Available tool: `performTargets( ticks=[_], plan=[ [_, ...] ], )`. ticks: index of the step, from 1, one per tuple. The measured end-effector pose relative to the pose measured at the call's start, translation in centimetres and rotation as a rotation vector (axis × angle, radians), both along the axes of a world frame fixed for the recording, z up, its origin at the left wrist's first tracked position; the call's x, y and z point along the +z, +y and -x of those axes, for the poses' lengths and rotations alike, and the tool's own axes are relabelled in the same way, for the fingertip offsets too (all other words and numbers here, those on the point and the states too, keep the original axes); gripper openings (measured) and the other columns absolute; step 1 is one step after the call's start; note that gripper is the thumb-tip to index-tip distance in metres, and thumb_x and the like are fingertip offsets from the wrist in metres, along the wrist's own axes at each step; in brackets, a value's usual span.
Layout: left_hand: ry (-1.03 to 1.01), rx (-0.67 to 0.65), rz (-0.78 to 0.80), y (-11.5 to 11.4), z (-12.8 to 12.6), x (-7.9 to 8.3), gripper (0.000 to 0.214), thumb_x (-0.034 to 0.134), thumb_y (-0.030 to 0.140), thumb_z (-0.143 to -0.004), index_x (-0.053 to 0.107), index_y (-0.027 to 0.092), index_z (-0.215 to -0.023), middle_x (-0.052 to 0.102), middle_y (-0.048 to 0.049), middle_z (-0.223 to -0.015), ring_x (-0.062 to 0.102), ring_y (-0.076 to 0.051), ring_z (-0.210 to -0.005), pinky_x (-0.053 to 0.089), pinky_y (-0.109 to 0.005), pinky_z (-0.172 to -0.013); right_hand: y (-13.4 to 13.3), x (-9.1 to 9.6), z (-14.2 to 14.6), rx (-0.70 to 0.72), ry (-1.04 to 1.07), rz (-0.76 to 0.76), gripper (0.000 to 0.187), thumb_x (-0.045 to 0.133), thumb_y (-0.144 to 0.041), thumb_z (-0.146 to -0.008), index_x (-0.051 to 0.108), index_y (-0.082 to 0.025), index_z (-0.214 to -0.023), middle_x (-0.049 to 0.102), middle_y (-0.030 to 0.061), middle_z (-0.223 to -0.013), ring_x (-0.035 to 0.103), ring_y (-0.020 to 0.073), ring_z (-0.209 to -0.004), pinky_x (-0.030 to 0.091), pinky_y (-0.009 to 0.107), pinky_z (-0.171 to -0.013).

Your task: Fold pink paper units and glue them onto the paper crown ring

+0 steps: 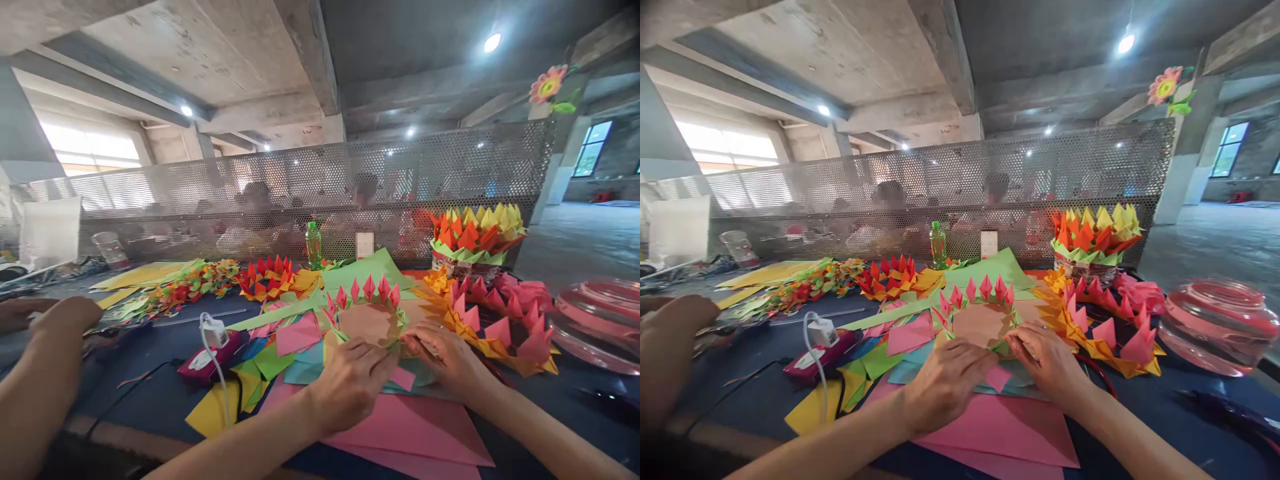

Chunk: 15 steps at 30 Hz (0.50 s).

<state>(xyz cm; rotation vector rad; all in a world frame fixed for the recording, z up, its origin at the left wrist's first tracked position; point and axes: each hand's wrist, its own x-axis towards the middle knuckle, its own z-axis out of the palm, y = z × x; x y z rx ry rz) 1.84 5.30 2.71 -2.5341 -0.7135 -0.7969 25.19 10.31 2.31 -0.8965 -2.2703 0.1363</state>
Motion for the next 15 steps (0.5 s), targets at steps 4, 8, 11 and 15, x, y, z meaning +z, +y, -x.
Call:
performTargets(
  ticks=[4,8,11,15],
  plan=[
    [0.102,0.005,-0.045,0.8,0.3,-0.4,0.033,0.038,0.012,-0.102,0.057,0.006,-0.127,0.074,-0.0141,-0.105,0.071,-0.023,-0.093,0.058,-0.037,-0.085,-0.3,0.1,0.2,0.010,0.004,0.025,0.033,0.038,-0.034,-0.108,0.064,-0.021,-0.092,0.070,0.0058,-0.090,0.067,0.0227,-0.087,0.054,0.036,-0.080],
    [0.103,0.027,-0.067,0.7,1.2,-0.7,0.031,0.038,0.015,-0.104,0.059,0.008,-0.125,0.074,-0.0141,-0.102,0.072,-0.022,-0.090,0.058,-0.035,-0.083,-0.7,0.0,0.4,0.033,0.003,0.032,0.030,0.040,-0.033,-0.108,0.065,-0.022,-0.095,0.070,0.0054,-0.093,0.067,0.0226,-0.090,0.051,0.038,-0.089],
    [0.071,0.033,-0.070,0.0,1.4,-1.8,0.028,0.040,0.015,-0.103,0.063,0.011,-0.120,0.074,-0.0119,-0.093,0.072,-0.019,-0.083,0.058,-0.030,-0.080,-1.2,0.0,0.6,0.053,-0.001,0.039,0.027,0.041,-0.030,-0.108,0.065,-0.024,-0.098,0.071,0.0042,-0.096,0.067,0.0213,-0.091,0.051,0.036,-0.086],
    [0.014,0.007,-0.089,-0.6,1.2,-4.1,0.025,0.044,0.013,-0.101,0.068,0.015,-0.100,0.070,-0.0065,-0.075,0.068,-0.015,-0.063,0.055,-0.022,-0.061,-1.6,-0.2,0.7,0.075,-0.009,0.041,0.023,0.043,-0.027,-0.107,0.064,-0.025,-0.099,0.071,0.0032,-0.097,0.067,0.0206,-0.091,0.050,0.035,-0.088]
  ],
)
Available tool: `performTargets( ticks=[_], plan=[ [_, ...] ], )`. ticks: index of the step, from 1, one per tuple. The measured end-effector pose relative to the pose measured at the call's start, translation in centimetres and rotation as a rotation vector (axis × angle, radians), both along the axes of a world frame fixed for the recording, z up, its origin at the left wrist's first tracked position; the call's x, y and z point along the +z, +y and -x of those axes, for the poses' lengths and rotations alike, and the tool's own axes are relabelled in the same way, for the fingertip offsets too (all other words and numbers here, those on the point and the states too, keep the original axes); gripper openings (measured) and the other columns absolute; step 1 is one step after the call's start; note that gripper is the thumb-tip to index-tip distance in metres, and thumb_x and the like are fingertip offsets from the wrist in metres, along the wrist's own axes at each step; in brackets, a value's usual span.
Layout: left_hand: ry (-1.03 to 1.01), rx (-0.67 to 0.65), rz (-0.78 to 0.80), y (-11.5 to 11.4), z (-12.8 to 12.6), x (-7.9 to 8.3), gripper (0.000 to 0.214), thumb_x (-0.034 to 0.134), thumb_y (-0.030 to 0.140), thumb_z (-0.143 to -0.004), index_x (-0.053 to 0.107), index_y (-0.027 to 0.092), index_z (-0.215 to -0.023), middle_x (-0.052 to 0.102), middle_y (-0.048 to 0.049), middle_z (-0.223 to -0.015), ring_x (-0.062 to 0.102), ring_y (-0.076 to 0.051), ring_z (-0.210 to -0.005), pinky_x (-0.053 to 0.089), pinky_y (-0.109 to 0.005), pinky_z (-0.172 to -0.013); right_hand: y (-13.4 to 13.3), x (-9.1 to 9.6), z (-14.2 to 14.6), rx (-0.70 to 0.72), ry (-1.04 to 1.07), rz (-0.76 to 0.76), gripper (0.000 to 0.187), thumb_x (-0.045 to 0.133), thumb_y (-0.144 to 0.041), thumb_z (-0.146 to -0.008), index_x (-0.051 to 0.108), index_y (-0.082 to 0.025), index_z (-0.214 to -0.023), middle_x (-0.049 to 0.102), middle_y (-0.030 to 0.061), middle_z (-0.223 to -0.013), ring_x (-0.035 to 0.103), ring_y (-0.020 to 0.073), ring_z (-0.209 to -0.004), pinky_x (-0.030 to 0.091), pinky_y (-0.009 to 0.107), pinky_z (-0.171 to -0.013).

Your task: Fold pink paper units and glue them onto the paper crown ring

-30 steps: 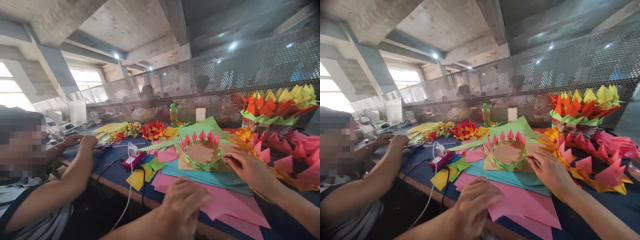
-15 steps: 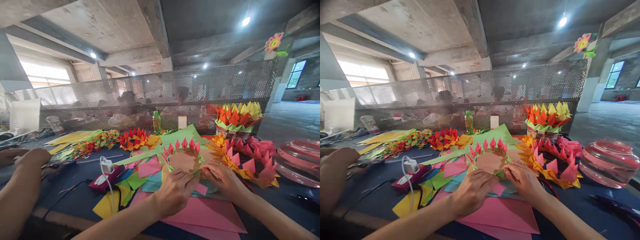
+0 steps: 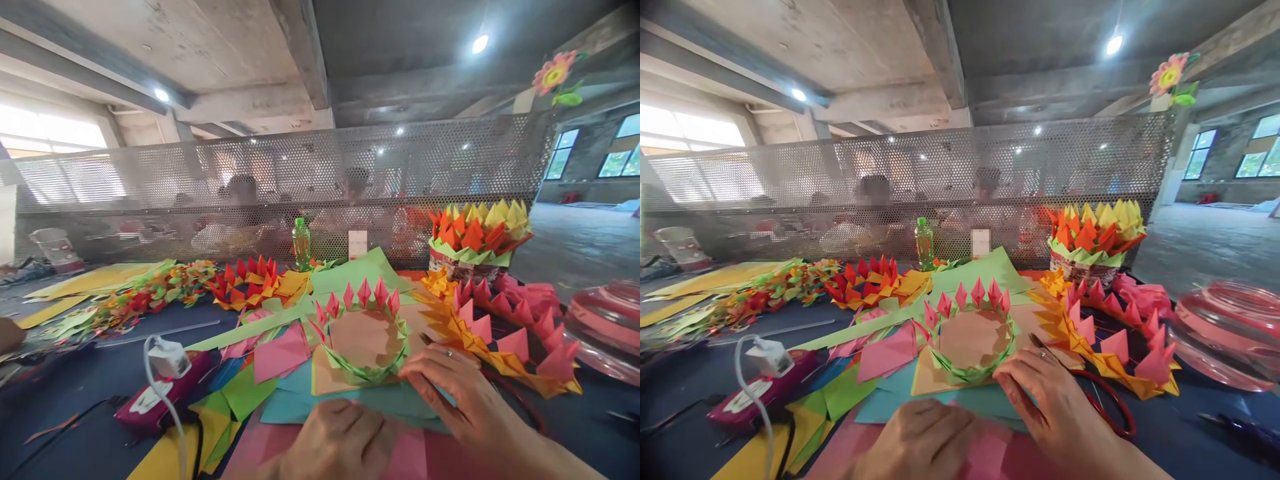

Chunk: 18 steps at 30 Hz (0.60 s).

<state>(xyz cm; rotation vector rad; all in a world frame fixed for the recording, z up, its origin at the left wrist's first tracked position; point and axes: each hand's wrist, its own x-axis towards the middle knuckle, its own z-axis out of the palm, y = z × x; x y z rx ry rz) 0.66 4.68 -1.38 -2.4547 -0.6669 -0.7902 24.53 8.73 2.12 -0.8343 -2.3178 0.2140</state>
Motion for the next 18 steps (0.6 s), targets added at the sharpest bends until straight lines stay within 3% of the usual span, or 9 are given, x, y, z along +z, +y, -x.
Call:
performTargets(
  ticks=[4,10,14,18],
  plan=[
    [-0.042,-0.025,0.017,0.1,-0.2,-1.9,0.026,0.049,0.013,-0.098,0.068,0.019,-0.082,0.064,-0.0018,-0.062,0.063,-0.012,-0.051,0.048,-0.018,-0.048,-0.1,-0.4,0.0,0.055,-0.008,0.032,0.020,0.046,-0.025,-0.106,0.065,-0.025,-0.100,0.071,0.0022,-0.097,0.068,0.0187,-0.090,0.051,0.031,-0.085],
    [-0.100,-0.042,0.060,0.5,0.0,-2.4,0.027,0.048,0.012,-0.097,0.069,0.022,-0.086,0.063,-0.0011,-0.060,0.063,-0.013,-0.049,0.045,-0.023,-0.041,-0.5,-0.3,0.4,0.141,-0.120,0.142,0.026,0.045,-0.031,-0.107,0.070,-0.028,-0.098,0.074,-0.0010,-0.088,0.071,0.0178,-0.084,0.054,0.028,-0.080],
    [-0.148,-0.058,0.095,0.5,-0.2,-2.1,0.031,0.043,0.008,-0.097,0.066,0.020,-0.080,0.062,0.0003,-0.060,0.062,-0.012,-0.050,0.041,-0.028,-0.037,-0.5,-0.4,0.5,0.090,-0.113,0.187,0.026,0.047,-0.035,-0.106,0.069,-0.030,-0.117,0.076,0.0007,-0.113,0.072,0.0191,-0.104,0.056,0.029,-0.092],
    [-0.148,-0.062,0.091,0.5,-0.4,-1.6,0.032,0.043,0.006,-0.098,0.068,0.019,-0.083,0.066,0.0013,-0.065,0.064,-0.013,-0.054,0.036,-0.031,-0.038,-0.2,-1.0,0.2,-0.016,-0.156,0.189,0.039,0.046,-0.042,-0.106,0.064,-0.024,-0.135,0.070,0.0091,-0.132,0.064,0.0258,-0.124,0.053,0.039,-0.105]
  ],
)
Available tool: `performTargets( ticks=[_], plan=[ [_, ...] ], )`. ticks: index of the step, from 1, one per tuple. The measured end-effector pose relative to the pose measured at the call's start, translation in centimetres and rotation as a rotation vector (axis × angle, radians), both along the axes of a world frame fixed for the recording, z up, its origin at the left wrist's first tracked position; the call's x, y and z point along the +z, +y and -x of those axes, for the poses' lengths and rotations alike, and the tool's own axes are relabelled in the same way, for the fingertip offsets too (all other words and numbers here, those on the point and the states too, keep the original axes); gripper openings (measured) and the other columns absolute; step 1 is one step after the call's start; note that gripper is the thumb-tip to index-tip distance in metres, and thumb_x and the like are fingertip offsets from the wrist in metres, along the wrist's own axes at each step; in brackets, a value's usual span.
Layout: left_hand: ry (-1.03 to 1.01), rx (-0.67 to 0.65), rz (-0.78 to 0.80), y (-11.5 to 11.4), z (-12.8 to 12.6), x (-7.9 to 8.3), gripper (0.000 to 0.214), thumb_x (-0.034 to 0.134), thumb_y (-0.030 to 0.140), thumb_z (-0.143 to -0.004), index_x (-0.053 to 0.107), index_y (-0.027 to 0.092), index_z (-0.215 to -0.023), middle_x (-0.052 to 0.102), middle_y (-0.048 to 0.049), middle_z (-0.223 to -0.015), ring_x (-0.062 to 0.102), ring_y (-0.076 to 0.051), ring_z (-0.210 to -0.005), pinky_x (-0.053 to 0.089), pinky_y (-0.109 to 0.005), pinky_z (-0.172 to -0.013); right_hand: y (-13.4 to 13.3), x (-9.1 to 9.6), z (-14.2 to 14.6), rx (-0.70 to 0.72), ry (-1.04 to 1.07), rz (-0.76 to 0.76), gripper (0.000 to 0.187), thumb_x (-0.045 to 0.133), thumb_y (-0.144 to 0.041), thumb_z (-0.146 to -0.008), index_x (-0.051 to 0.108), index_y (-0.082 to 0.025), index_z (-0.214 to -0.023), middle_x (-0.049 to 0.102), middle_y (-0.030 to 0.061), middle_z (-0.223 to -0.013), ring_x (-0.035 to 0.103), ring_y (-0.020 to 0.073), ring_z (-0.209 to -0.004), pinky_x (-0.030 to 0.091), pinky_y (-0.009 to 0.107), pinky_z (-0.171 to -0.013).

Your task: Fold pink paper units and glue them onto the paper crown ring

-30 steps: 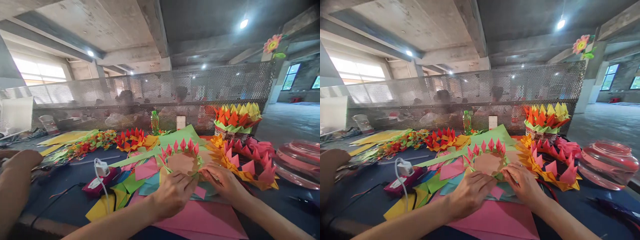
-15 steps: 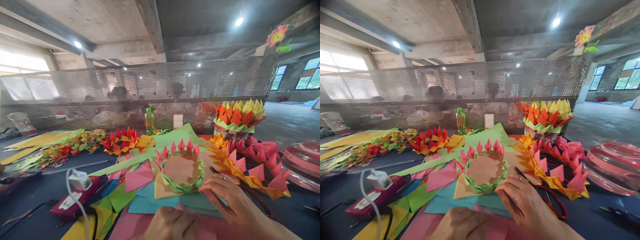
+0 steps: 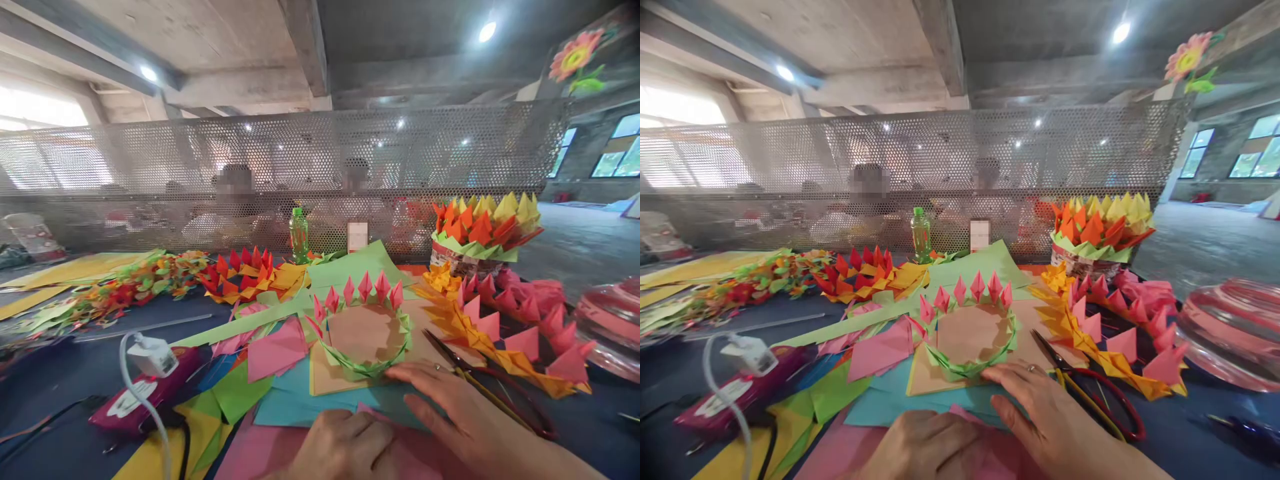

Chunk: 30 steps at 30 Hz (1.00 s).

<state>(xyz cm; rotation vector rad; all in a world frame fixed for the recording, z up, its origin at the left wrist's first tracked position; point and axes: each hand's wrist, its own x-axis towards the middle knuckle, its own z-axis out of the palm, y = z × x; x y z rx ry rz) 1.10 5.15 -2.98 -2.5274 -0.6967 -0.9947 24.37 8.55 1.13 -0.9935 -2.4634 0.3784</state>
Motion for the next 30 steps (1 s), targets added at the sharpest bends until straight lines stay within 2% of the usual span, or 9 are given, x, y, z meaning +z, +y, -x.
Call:
performTargets(
  ticks=[5,10,15,21,26,30],
  plan=[
    [0.022,-0.003,0.008,0.0,0.0,0.4,0.033,0.041,0.008,-0.100,0.070,0.017,-0.086,0.066,0.0012,-0.067,0.063,-0.013,-0.055,0.035,-0.030,-0.040,0.3,-0.5,-0.2,-0.034,-0.064,-0.030,0.040,0.045,-0.040,-0.106,0.061,-0.022,-0.138,0.069,0.0104,-0.133,0.063,0.0264,-0.126,0.052,0.043,-0.105],
    [0.055,-0.010,0.014,-0.2,0.0,0.7,0.034,0.038,0.007,-0.100,0.069,0.017,-0.089,0.067,-0.0007,-0.071,0.065,-0.014,-0.058,0.040,-0.027,-0.043,0.2,-0.8,0.2,0.024,-0.019,-0.128,0.031,0.050,-0.032,-0.105,0.064,-0.027,-0.132,0.074,0.0056,-0.122,0.067,0.0238,-0.117,0.055,0.038,-0.099],
    [0.082,-0.006,0.025,-0.3,-0.1,1.0,0.033,0.039,0.005,-0.100,0.067,0.016,-0.088,0.068,0.0001,-0.073,0.065,-0.015,-0.060,0.044,-0.027,-0.046,-0.1,-0.5,0.3,0.049,0.042,-0.188,0.027,0.051,-0.027,-0.104,0.066,-0.026,-0.127,0.075,0.0043,-0.117,0.069,0.0220,-0.113,0.056,0.034,-0.096],
    [0.089,-0.003,0.035,0.0,-0.2,1.2,0.036,0.038,0.009,-0.102,0.065,0.016,-0.079,0.066,-0.0004,-0.072,0.067,-0.015,-0.063,0.046,-0.026,-0.048,-0.6,0.2,0.2,0.126,0.041,-0.054,0.030,0.047,-0.034,-0.107,0.066,-0.027,-0.129,0.074,0.0032,-0.125,0.068,0.0200,-0.118,0.051,0.033,-0.107],
    [0.090,-0.026,0.030,-0.3,-0.2,1.5,0.035,0.039,0.017,-0.104,0.065,0.016,-0.081,0.065,0.0003,-0.072,0.065,-0.016,-0.062,0.046,-0.028,-0.048,-1.0,0.5,0.1,0.077,0.035,0.139,0.037,0.039,-0.040,-0.109,0.062,-0.029,-0.137,0.069,0.0038,-0.135,0.064,0.0209,-0.125,0.052,0.035,-0.107],
    [0.093,-0.031,0.033,-0.3,-0.2,1.6,0.039,0.037,0.022,-0.107,0.066,0.015,-0.082,0.064,0.0002,-0.072,0.063,-0.016,-0.059,0.043,-0.029,-0.045,-0.8,0.3,0.2,0.045,0.072,0.126,0.041,0.040,-0.041,-0.108,0.057,-0.028,-0.143,0.064,0.0061,-0.142,0.058,0.0240,-0.133,0.047,0.042,-0.113]
  ],
)
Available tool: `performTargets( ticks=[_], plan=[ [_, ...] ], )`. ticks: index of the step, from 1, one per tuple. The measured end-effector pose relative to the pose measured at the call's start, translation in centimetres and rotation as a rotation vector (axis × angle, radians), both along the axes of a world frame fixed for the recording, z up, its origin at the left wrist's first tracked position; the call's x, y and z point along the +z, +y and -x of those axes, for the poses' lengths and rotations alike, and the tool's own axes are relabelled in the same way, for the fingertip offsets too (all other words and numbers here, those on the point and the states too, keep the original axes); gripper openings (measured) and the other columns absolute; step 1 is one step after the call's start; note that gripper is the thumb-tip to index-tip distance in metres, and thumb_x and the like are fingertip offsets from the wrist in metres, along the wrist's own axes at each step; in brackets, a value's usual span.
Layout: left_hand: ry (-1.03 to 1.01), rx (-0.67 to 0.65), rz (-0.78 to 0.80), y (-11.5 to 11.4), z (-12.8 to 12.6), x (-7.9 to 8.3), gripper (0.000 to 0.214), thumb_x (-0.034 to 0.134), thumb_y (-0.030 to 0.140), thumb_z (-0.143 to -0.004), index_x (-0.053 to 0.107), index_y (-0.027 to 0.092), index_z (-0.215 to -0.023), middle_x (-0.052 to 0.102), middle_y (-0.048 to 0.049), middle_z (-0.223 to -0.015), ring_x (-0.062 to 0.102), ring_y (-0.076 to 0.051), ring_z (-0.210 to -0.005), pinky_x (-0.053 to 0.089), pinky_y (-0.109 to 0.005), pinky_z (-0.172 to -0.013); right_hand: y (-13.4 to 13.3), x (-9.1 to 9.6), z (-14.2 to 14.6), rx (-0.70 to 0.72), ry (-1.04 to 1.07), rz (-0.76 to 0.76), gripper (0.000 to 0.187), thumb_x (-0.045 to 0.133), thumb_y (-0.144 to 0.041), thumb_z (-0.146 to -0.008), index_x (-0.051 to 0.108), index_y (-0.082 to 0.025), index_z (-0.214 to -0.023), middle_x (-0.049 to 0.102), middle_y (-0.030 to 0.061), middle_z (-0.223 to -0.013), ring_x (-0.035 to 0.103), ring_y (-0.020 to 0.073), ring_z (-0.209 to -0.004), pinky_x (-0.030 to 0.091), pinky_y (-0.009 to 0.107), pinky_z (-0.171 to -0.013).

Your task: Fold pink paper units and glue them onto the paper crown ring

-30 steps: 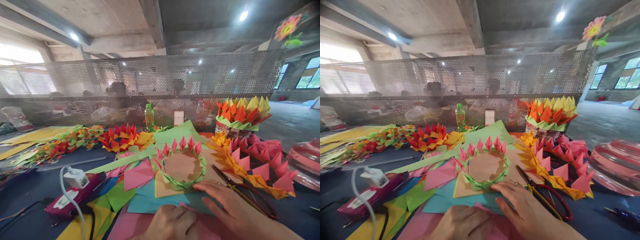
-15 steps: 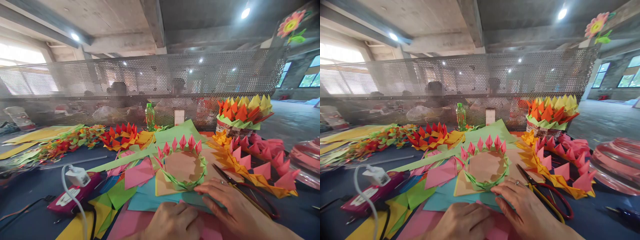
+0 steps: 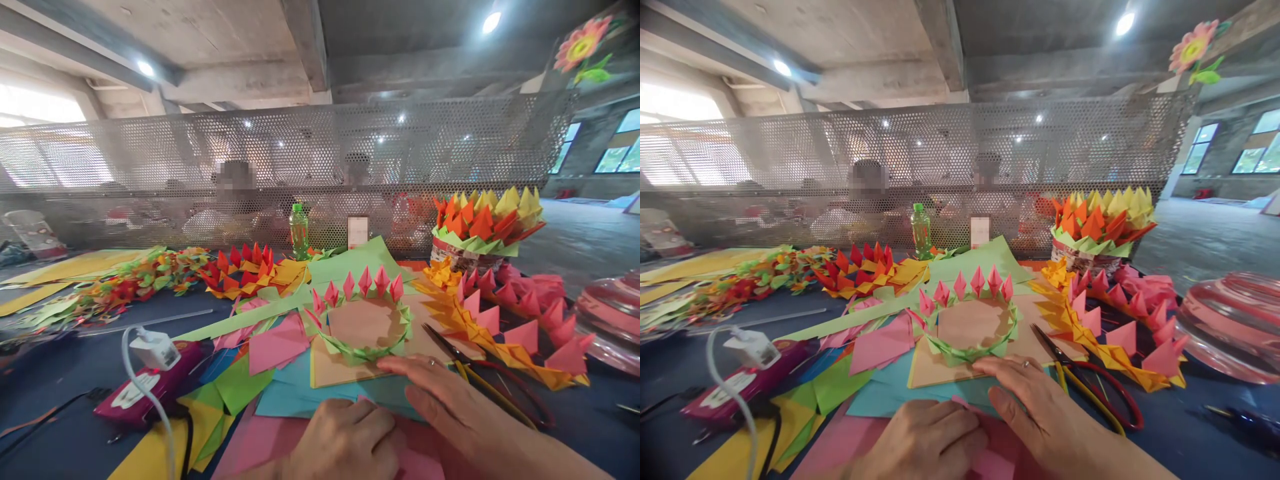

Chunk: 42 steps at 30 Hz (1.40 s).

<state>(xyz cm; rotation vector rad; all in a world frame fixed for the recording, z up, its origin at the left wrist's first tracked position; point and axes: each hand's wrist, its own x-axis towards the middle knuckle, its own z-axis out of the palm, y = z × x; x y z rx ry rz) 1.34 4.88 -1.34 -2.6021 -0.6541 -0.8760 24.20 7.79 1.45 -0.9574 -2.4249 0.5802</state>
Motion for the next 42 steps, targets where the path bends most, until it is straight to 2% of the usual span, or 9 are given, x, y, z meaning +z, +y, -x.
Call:
performTargets(
  ticks=[3,7,11,15,18,22,28,36,42],
  plan=[
    [-0.002,0.003,-0.005,0.1,0.0,0.0,0.038,0.039,0.026,-0.108,0.066,0.015,-0.084,0.064,0.0000,-0.071,0.061,-0.016,-0.057,0.042,-0.029,-0.044,0.3,-0.4,0.1,-0.011,-0.026,-0.064,0.040,0.046,-0.041,-0.106,0.057,-0.028,-0.142,0.063,0.0072,-0.142,0.056,0.0260,-0.135,0.047,0.044,-0.112],
    [-0.011,0.003,-0.002,0.2,0.0,0.2,0.038,0.039,0.024,-0.108,0.065,0.016,-0.081,0.062,0.0007,-0.069,0.060,-0.015,-0.057,0.044,-0.027,-0.046,0.6,-0.7,0.3,0.016,-0.009,-0.167,0.031,0.044,-0.035,-0.108,0.062,-0.026,-0.132,0.070,0.0062,-0.128,0.063,0.0237,-0.122,0.048,0.039,-0.105],
    [-0.034,0.036,0.008,0.2,0.4,0.5,0.037,0.035,0.016,-0.107,0.065,0.015,-0.086,0.064,-0.0001,-0.073,0.062,-0.015,-0.062,0.048,-0.025,-0.053,0.3,-0.1,0.4,0.065,0.025,-0.124,0.023,0.042,-0.032,-0.109,0.064,-0.026,-0.111,0.072,0.0015,-0.108,0.066,0.0192,-0.101,0.047,0.034,-0.092],
    [-0.041,0.122,0.001,-0.3,0.7,1.0,0.024,0.044,0.012,-0.102,0.066,0.012,-0.094,0.067,-0.0039,-0.080,0.064,-0.019,-0.070,0.052,-0.029,-0.058,-0.1,0.7,0.2,0.082,0.038,-0.068,0.025,0.039,-0.032,-0.110,0.059,-0.024,-0.098,0.066,0.0003,-0.097,0.061,0.0184,-0.092,0.043,0.034,-0.087],
    [-0.029,0.174,0.030,-0.8,0.6,1.0,0.022,0.045,0.011,-0.100,0.066,0.012,-0.095,0.067,-0.0052,-0.083,0.063,-0.021,-0.070,0.050,-0.032,-0.057,-0.3,1.0,0.0,0.072,0.037,-0.062,0.022,0.040,-0.032,-0.109,0.059,-0.025,-0.098,0.064,0.0006,-0.096,0.059,0.0192,-0.092,0.041,0.035,-0.088],
    [-0.014,0.193,0.124,-0.8,0.4,0.3,0.027,0.042,0.013,-0.100,0.063,0.016,-0.084,0.063,-0.0040,-0.079,0.058,-0.019,-0.064,0.046,-0.030,-0.051,-0.4,1.3,-0.2,0.086,0.008,-0.118,0.017,0.044,-0.030,-0.107,0.058,-0.024,-0.099,0.064,0.0016,-0.096,0.059,0.0204,-0.093,0.040,0.036,-0.090],
    [-0.032,0.200,0.202,-0.4,0.3,-0.5,0.022,0.046,0.010,-0.096,0.057,0.018,-0.078,0.063,-0.0027,-0.079,0.057,-0.018,-0.065,0.046,-0.028,-0.053,-0.4,1.9,0.0,0.140,0.004,-0.241,0.021,0.048,-0.037,-0.106,0.059,-0.023,-0.095,0.066,0.0020,-0.088,0.060,0.0211,-0.084,0.043,0.034,-0.081],
    [-0.022,0.189,0.317,-1.0,0.3,0.7,0.015,0.052,0.004,-0.082,0.057,0.018,-0.083,0.064,-0.0031,-0.085,0.058,-0.019,-0.071,0.048,-0.030,-0.060,-1.1,2.2,0.4,0.207,-0.028,-0.209,0.017,0.069,-0.035,-0.094,0.058,-0.022,-0.090,0.065,-0.0016,-0.084,0.060,0.0180,-0.083,0.043,0.032,-0.087],
    [0.001,0.185,0.350,-1.1,0.4,1.1,0.015,0.051,0.004,-0.085,0.056,0.018,-0.081,0.063,-0.0034,-0.086,0.059,-0.019,-0.073,0.052,-0.029,-0.065,-1.2,1.6,1.0,0.181,-0.066,-0.241,0.016,0.069,-0.027,-0.091,0.056,-0.021,-0.084,0.064,-0.0013,-0.082,0.057,0.0166,-0.079,0.041,0.032,-0.084]
  ],
)
